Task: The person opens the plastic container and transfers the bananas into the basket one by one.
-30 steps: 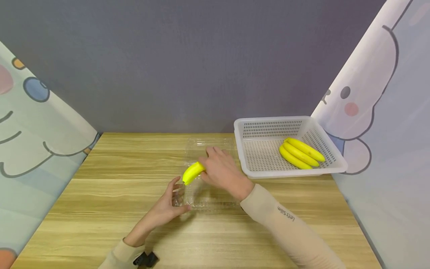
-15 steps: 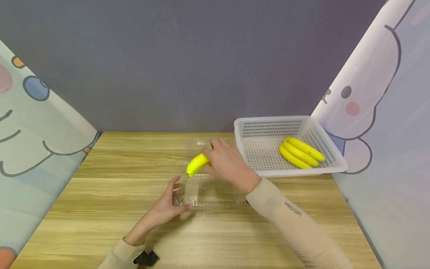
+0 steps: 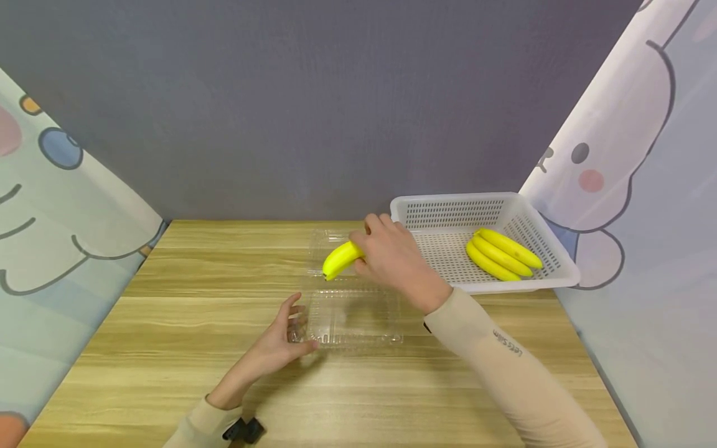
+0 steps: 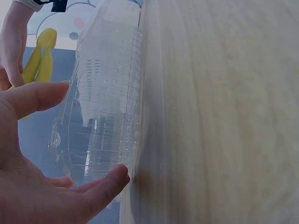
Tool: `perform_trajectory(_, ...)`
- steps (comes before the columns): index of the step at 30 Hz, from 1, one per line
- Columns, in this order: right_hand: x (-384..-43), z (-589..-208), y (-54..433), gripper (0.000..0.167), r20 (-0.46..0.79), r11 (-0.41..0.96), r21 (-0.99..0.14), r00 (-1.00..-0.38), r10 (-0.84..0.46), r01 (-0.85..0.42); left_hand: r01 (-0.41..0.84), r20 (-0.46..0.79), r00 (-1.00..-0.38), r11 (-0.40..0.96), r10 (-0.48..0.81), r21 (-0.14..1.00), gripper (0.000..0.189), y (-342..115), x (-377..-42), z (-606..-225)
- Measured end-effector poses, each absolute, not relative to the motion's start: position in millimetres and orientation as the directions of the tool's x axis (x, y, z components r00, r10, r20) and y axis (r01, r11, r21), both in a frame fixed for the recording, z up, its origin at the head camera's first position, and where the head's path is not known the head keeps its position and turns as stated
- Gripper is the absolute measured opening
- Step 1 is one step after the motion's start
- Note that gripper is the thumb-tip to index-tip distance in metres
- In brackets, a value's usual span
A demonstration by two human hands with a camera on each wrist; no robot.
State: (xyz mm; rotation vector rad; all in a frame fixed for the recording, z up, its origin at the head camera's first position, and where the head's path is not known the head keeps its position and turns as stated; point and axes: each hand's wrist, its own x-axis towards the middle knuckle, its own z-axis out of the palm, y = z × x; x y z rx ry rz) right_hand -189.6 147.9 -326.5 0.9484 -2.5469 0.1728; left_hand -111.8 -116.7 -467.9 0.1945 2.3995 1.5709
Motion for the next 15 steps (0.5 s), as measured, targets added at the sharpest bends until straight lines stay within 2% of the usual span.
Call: perform_trajectory(15,-196.4,-321.6,167.1,0.035,0.397,0.789,0.003,-0.724,-0.565,-0.614,-0.031,-0.145,-0.953,0.390,0.266,0.920,0.110,-117.0,-111.5,-467.9)
